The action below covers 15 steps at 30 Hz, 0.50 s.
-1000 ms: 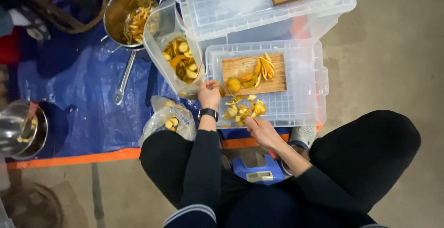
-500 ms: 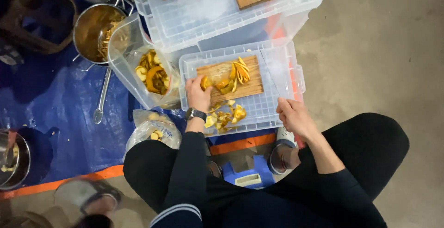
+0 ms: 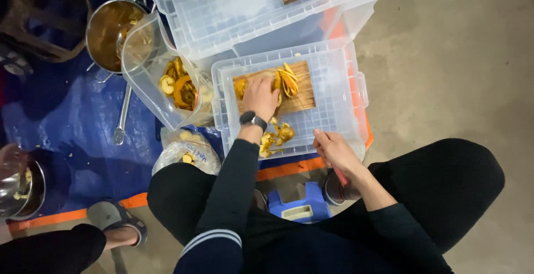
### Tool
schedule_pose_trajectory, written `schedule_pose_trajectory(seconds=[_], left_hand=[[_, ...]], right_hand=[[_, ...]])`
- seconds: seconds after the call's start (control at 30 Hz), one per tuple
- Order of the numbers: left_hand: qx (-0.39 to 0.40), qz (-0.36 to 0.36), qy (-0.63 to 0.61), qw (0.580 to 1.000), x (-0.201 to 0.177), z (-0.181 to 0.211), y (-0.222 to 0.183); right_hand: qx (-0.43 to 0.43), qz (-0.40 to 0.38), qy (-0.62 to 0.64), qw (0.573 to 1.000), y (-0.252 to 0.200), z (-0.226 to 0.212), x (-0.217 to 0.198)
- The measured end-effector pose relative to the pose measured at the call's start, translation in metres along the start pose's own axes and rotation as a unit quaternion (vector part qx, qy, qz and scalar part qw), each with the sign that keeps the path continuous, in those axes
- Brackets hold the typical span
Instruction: A person slices fruit into thin strips on a wooden cutting board using a knife while seated in a food preparation area.
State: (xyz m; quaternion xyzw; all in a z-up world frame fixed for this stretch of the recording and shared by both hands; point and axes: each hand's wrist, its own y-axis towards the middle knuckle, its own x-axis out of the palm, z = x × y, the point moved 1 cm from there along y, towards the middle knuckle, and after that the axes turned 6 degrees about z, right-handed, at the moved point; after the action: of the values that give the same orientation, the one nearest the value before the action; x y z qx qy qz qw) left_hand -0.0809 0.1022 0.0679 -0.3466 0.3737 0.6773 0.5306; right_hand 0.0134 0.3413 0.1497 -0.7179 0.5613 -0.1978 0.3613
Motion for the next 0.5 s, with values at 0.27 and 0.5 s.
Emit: schedule_pose_trajectory(seconds=[0.27, 0.5], left_hand=[[-0.065, -0.116, 0.049, 0.990, 0.012, -0.038, -0.006], [0.024, 0.013, 0.111, 0.993, -0.013, -0.012, -0.029]], right_hand=[[-0.023, 0.017, -0.008, 1.000, 0.001, 0.004, -0.001], [-0.015, 0.008, -0.001, 1.000, -0.004, 0.000, 0.004]])
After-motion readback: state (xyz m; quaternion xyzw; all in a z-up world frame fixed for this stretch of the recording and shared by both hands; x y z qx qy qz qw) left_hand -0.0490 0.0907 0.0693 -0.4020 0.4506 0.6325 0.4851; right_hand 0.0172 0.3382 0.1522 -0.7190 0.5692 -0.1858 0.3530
